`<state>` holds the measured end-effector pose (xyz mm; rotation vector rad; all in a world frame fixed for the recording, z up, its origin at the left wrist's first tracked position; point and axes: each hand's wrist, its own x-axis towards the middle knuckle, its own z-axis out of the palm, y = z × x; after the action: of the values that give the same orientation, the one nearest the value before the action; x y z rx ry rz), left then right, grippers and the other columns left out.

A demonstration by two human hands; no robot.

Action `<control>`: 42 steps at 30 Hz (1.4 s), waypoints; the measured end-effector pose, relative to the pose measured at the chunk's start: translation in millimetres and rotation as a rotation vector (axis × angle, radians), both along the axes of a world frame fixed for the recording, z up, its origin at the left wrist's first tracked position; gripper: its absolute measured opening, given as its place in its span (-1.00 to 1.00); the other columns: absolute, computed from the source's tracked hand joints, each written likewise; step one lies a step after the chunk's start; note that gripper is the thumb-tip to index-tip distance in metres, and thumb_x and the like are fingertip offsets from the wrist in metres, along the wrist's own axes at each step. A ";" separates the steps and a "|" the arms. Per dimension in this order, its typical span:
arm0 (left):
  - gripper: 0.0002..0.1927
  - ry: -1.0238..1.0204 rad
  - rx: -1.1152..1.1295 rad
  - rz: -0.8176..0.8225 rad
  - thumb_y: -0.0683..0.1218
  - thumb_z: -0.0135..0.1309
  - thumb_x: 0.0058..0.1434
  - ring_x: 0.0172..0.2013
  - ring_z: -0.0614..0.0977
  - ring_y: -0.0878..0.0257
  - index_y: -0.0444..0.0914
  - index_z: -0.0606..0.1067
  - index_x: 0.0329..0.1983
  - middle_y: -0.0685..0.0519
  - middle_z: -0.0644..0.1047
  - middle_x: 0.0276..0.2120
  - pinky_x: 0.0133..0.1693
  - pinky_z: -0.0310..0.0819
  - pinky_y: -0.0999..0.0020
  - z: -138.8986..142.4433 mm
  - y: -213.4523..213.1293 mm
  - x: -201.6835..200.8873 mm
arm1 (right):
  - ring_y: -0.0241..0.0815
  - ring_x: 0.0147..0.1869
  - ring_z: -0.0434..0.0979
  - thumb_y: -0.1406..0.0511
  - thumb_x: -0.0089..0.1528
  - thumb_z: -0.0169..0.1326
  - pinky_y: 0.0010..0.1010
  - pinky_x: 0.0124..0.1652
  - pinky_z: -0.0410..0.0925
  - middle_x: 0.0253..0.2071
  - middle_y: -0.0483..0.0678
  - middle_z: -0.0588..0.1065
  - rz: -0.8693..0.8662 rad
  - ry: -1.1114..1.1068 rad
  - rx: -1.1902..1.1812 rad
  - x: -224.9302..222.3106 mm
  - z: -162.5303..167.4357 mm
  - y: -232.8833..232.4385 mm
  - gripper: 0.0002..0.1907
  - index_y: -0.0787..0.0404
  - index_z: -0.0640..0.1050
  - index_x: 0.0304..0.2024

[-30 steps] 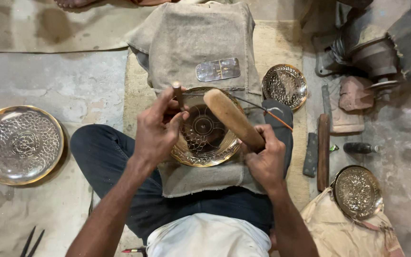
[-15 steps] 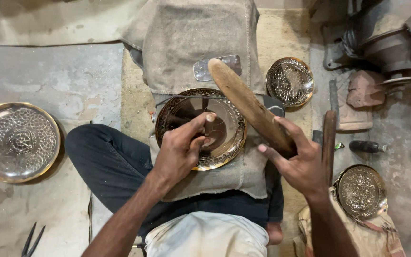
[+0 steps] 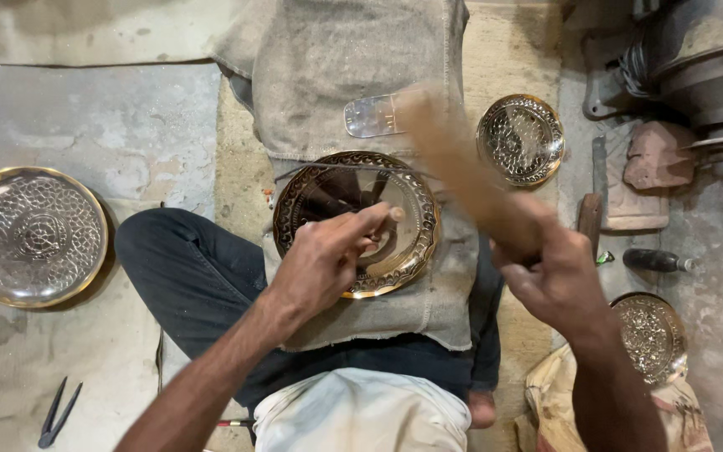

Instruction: The person sits on the floor with a brass plate resting on a cloth cushion and hammers a small punch against the plate's surface using a wooden mallet, working the patterned design. They reposition the punch and rotate the plate between strikes, then set the plate down and handle a small red item at the end.

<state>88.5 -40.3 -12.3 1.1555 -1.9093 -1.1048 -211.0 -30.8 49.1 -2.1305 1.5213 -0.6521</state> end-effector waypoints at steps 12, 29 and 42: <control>-0.31 0.094 -0.049 -0.029 -0.50 -0.12 0.01 -0.07 0.74 -0.03 -0.27 0.39 0.25 -0.18 0.64 0.00 -0.03 0.70 0.23 17.6 -9.7 13.3 | -0.06 -0.21 0.70 0.40 0.04 0.15 -0.27 -0.15 0.56 -0.16 0.08 0.62 -0.006 0.103 0.013 6.7 1.2 -0.5 -0.31 0.09 0.44 0.28; -0.51 0.218 0.118 0.599 -0.29 0.11 0.27 -0.26 0.75 0.19 -0.30 0.31 0.26 -0.04 0.64 -0.26 -0.22 0.79 0.34 -5.6 43.4 -25.6 | -0.36 -0.52 0.47 0.09 0.42 0.00 -0.51 -0.58 0.37 -0.33 -0.23 0.50 0.406 1.057 0.089 62.9 80.0 -71.5 -0.45 -0.32 0.29 0.47; -0.48 0.286 0.034 0.407 -0.37 0.04 0.32 -0.11 0.75 0.17 -0.23 0.31 0.33 -0.09 0.64 -0.13 -0.08 0.74 0.32 -9.5 40.5 -35.5 | -0.30 -0.56 0.49 0.22 0.28 0.15 -0.35 -0.54 0.38 -0.47 -0.14 0.57 0.171 0.604 -0.125 21.0 49.5 -63.0 -0.86 0.10 0.55 -0.15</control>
<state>53.0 0.3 -21.8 1.2585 -1.3676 -1.0138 -190.0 -93.8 98.6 -2.6741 1.5789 -0.0323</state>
